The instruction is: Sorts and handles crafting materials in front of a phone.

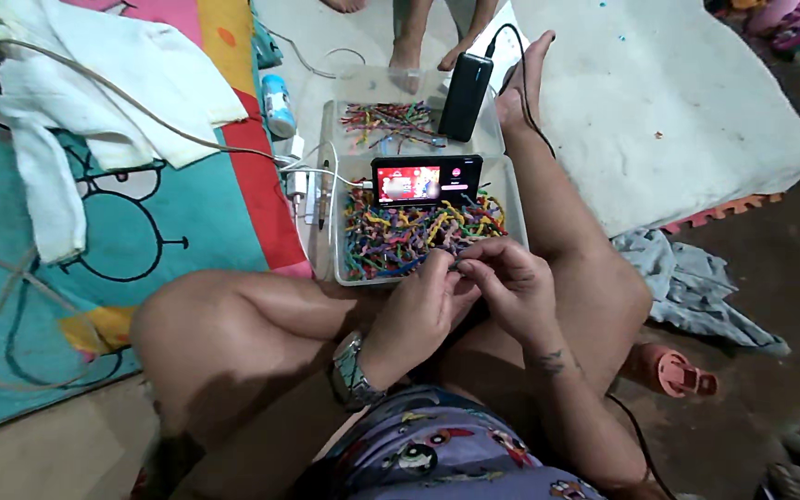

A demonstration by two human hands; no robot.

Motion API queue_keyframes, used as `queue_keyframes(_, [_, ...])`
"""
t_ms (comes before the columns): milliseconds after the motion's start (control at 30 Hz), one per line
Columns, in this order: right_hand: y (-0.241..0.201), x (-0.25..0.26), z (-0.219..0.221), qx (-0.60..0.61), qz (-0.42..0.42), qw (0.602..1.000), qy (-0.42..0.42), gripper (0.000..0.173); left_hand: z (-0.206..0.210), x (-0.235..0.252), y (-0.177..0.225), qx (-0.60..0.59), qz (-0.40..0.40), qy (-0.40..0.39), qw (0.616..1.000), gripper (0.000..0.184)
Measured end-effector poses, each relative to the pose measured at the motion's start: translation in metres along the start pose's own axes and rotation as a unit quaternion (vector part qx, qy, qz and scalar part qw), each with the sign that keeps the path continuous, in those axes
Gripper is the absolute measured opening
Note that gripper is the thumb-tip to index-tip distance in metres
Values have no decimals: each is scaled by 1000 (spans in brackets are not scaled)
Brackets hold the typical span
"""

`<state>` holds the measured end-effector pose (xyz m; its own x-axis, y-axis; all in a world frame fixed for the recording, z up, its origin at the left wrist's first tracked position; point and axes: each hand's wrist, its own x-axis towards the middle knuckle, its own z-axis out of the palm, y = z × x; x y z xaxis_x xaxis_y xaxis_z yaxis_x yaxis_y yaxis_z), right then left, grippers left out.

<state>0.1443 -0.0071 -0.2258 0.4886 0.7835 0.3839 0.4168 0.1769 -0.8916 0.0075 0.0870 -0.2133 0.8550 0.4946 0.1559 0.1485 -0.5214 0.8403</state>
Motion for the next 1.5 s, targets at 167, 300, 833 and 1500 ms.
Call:
queue_keyframes(167, [4,6,6,-41,2,999,0,10,-4,1,-3,62,-3,-7,998,27])
queue_keyframes(300, [1,10,8,93,119,988,-25,13,-11,3,-8,26,-26,5,999,25])
queue_keyframes(833, [16,4,15,-24,-12,999,-21,12,-12,2,-12,-59,-81,-56,993,32])
queue_keyframes(1500, [48,57,18,-421,120,866,-241,49,-18,10,-28,-104,-138,-37,984,18])
